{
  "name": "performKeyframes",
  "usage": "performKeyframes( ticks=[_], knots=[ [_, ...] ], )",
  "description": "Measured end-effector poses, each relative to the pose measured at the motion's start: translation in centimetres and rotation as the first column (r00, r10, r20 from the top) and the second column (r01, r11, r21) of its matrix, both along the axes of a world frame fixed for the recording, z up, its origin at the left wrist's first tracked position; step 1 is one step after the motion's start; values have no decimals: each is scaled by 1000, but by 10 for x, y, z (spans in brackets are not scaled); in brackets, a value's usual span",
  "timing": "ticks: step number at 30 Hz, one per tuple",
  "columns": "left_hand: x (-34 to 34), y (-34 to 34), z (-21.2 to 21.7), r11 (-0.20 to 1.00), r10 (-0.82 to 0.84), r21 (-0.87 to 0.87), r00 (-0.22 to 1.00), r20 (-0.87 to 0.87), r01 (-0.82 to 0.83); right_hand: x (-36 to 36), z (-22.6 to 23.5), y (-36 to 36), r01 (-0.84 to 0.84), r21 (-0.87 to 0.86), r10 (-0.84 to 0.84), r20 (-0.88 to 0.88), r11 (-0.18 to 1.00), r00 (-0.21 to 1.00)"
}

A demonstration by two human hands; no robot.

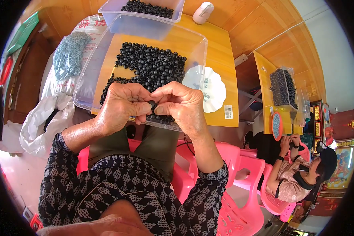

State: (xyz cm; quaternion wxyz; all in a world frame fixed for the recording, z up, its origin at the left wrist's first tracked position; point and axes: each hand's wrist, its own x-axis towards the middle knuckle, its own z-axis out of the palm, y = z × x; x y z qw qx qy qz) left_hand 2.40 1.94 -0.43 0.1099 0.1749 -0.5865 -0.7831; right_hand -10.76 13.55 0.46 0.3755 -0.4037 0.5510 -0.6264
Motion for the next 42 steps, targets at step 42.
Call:
performKeyframes(
  ticks=[42],
  knots=[
    [-100,-146,-29,217,-222,-853,875,429,474,-18,1,50,389,1,-382,-191,921,904]
  ],
)
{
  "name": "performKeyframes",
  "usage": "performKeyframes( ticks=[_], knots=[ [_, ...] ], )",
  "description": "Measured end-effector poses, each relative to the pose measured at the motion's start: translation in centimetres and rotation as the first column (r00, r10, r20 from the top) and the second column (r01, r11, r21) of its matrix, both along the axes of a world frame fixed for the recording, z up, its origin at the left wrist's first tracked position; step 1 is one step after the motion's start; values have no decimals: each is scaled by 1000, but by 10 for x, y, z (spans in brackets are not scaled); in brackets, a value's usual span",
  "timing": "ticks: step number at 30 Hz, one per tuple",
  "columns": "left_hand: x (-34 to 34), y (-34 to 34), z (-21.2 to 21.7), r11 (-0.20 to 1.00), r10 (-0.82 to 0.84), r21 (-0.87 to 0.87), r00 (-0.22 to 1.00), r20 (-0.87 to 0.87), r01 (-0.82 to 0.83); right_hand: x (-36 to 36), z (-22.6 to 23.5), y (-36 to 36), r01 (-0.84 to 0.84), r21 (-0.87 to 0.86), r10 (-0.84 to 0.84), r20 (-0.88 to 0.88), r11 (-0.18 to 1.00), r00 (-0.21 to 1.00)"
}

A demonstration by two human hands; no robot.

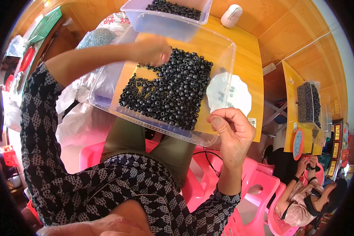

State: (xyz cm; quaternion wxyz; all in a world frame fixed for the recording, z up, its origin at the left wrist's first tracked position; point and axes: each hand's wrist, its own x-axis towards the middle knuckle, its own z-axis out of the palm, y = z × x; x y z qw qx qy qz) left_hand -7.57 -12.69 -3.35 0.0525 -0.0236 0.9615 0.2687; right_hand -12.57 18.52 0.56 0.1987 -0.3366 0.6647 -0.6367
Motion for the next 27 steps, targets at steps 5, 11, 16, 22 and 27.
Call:
performKeyframes(
  ticks=[5,11,16,22,27],
  knots=[
    [25,42,-42,945,-181,-260,979,91,198,6,2,5,2,-16,-2,1,1000,1000],
    [23,48,-57,890,-247,-383,967,54,249,4,-2,19,34,-42,-34,-4,999,999],
    [26,41,-69,899,-223,-393,974,-30,193,6,-6,19,36,-64,-35,19,997,999],
    [39,64,3,779,158,541,934,319,-316,8,-7,18,29,-90,-27,17,996,999],
    [71,91,37,286,135,903,947,292,-320,16,-3,6,-53,-100,55,16,994,998]
  ],
)
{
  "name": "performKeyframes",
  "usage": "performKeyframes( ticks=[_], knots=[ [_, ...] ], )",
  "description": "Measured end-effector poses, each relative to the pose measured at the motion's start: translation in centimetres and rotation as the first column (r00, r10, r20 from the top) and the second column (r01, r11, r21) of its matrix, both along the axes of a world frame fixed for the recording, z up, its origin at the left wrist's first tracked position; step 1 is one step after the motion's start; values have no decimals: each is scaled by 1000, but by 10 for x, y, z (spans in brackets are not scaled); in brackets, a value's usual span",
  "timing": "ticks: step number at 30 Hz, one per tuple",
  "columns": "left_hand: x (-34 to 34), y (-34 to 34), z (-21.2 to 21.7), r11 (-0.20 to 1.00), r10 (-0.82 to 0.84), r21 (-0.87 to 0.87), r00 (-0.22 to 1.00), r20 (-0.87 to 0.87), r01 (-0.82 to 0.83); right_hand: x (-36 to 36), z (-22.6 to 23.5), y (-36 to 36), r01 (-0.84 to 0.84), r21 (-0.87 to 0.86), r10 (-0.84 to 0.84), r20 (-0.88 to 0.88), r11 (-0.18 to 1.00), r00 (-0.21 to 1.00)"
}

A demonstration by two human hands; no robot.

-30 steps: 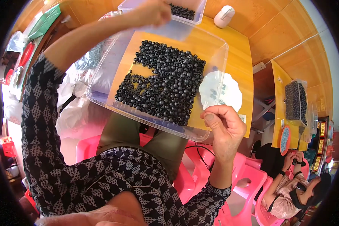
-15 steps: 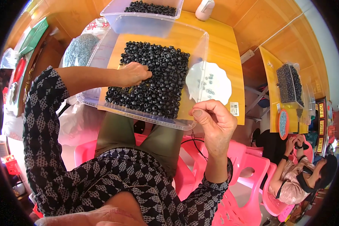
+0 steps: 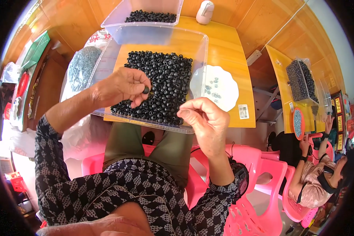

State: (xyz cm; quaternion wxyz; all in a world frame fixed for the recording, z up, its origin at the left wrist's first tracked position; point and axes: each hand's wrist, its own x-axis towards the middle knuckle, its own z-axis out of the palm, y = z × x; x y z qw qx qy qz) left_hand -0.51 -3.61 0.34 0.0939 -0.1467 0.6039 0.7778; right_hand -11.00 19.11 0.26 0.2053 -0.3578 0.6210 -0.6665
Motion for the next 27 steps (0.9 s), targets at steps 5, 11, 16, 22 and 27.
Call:
performKeyframes(
  ticks=[5,11,16,22,27],
  knots=[
    [14,12,6,980,118,175,988,-104,-99,13,-5,-21,-95,-49,95,-17,994,995],
    [18,17,0,945,191,291,974,-123,-149,18,-7,-33,-111,4,111,-17,994,994],
    [20,19,-11,923,194,361,970,-143,-132,21,-10,-41,-96,-5,95,-5,995,995],
    [17,30,-14,892,234,428,958,-163,-145,23,-17,-57,-30,-108,5,-219,994,976],
    [19,39,-2,935,312,212,944,-109,-284,22,-21,-61,40,-77,-62,-310,996,949]
  ],
)
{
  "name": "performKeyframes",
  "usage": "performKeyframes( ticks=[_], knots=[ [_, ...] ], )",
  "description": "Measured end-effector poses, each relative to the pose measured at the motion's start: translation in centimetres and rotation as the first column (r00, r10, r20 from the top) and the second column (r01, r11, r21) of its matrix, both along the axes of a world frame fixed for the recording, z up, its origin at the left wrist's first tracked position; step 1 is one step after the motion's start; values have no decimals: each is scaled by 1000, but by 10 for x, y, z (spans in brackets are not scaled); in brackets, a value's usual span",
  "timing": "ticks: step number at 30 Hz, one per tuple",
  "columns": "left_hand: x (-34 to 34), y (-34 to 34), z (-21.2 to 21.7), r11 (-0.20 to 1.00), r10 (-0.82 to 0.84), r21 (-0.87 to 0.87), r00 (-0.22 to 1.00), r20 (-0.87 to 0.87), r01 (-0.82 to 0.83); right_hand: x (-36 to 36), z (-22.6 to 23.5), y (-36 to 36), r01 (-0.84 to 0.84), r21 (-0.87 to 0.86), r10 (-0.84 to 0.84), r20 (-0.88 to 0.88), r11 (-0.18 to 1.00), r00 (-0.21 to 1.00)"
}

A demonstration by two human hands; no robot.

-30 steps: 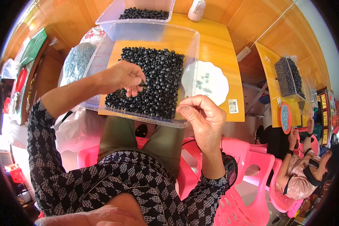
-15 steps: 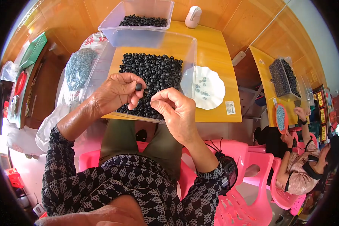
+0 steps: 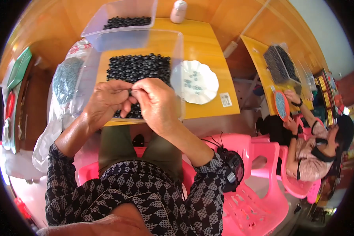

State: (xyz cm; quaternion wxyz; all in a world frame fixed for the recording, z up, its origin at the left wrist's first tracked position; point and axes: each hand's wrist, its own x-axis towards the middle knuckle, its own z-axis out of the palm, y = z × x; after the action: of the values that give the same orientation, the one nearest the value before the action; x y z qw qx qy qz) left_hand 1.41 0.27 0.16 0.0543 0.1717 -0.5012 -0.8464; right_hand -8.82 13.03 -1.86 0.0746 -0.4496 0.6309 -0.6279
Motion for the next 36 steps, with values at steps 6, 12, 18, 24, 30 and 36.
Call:
performKeyframes(
  ticks=[6,12,18,24,30,36],
  knots=[
    [-3,-4,-2,988,-23,-149,999,38,29,4,0,10,77,-66,-89,-197,995,976],
    [-19,-11,-2,982,-55,-176,993,103,73,-57,-10,60,358,-43,-359,-17,933,933],
    [-36,-12,0,979,-107,-156,984,144,129,-140,-62,106,538,374,-508,-186,755,841],
    [-42,-15,-10,982,-116,-129,976,186,141,-150,-93,108,558,416,-288,-552,718,783],
    [-41,-14,-11,985,-102,-114,974,204,127,-155,-100,89,634,515,-112,-719,577,686],
    [-40,-14,-11,987,-96,-109,974,206,120,-160,-96,85,625,512,-54,-747,589,662]
  ],
)
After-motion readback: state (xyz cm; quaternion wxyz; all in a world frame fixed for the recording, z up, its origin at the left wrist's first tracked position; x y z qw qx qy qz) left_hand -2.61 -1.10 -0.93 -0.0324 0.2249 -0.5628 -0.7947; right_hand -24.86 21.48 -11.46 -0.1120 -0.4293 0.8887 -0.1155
